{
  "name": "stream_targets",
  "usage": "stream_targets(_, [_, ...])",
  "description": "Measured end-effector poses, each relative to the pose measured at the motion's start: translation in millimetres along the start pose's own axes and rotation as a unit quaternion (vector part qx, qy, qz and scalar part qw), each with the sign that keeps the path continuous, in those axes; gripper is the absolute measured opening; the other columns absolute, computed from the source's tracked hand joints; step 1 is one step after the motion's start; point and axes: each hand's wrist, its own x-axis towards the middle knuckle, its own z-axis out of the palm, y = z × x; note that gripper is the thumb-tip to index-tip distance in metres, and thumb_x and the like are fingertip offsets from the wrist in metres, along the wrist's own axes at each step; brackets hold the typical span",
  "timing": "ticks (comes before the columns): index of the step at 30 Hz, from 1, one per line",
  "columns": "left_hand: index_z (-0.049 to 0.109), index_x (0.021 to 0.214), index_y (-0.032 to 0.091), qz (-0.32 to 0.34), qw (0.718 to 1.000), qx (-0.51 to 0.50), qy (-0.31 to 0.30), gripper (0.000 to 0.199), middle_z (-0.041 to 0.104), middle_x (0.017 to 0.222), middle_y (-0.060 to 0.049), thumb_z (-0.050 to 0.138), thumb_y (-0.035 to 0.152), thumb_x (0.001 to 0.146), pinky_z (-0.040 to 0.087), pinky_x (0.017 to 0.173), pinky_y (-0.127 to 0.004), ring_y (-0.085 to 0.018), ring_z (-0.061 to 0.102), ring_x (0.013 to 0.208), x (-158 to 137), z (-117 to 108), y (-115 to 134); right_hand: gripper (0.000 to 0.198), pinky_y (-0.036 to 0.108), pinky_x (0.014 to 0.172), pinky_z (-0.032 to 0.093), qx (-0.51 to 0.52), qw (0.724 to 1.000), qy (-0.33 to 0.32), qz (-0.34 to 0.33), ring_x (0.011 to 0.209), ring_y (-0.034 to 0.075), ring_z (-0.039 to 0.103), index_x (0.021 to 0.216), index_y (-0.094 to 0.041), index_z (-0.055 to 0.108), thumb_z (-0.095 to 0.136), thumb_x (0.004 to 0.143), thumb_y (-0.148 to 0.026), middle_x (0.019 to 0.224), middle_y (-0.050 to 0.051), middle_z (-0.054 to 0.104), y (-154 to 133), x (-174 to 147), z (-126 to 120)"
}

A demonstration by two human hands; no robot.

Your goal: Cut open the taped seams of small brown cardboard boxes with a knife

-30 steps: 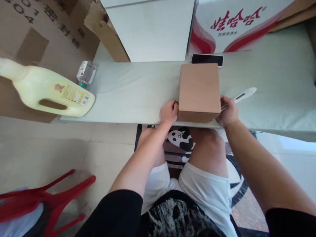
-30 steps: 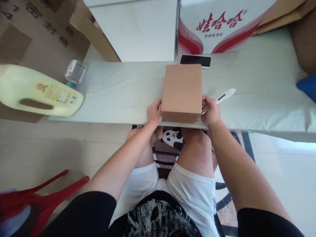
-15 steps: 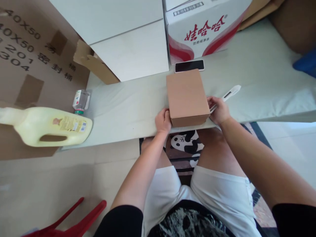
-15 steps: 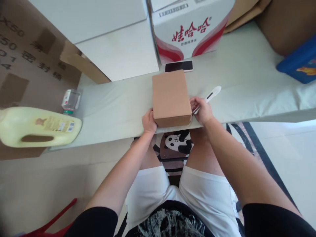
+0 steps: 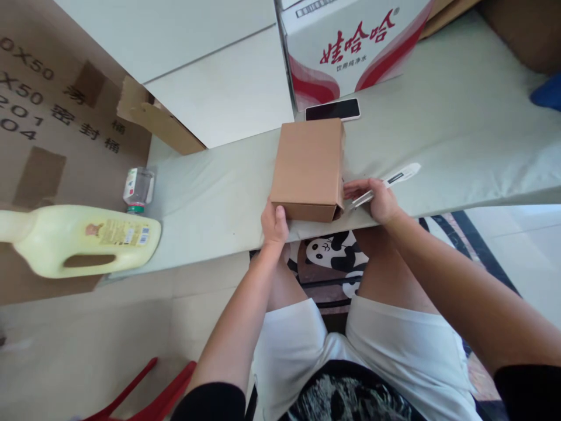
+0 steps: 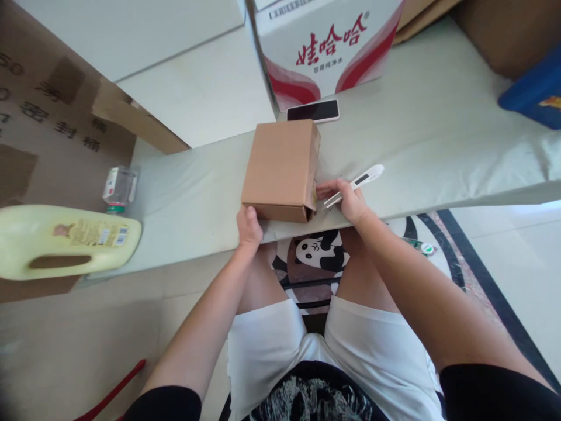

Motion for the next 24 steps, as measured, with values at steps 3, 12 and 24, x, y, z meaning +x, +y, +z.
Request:
stream_targets(3, [0.062,0.125,0.014,0.018,0.997,0.067,-0.018,0.089,0.074,0.112,-0.019,0.017,0.082,0.091,0.056,0.087,-0.049,-0.035,0.071,0.107,-3.5,6.4,2.5,0.07,0.036,0.056,0.048,0.013,0.992,0.117,-0.033,0.053,0.019,0.058,0.065,-0.022,0.071,0.043,0.078,-0.085,0.057,0.006,0.063,-0.3,-0.2,1.6])
stream_targets(12, [0.061,0.127,0.016,0.03,0.993,0.108,-0.022,0.088,0.073,0.112,-0.018,0.012,0.081,0.092,0.055,0.085,-0.047,-0.033,0.07,0.104,-3.8,8.6,3.2,0.078,0.03,0.045,0.037,-0.019,0.978,0.201,-0.059,0.042,0.014,0.046,0.076,-0.022,0.07,0.032,0.085,-0.089,0.049,0.0,0.053,-1.4,-0.7,3.3])
stream_targets(24, [0.061,0.128,0.017,0.016,0.996,0.087,-0.026,0.089,0.072,0.111,-0.018,0.016,0.083,0.09,0.054,0.087,-0.05,-0.035,0.069,0.105,-4.9,9.8,5.5,0.035,0.033,0.054,0.048,-0.135,0.977,0.156,-0.046,0.051,0.017,0.058,0.069,-0.027,0.071,0.06,0.089,-0.053,0.055,0.0,0.063,-10.2,-4.4,-0.2])
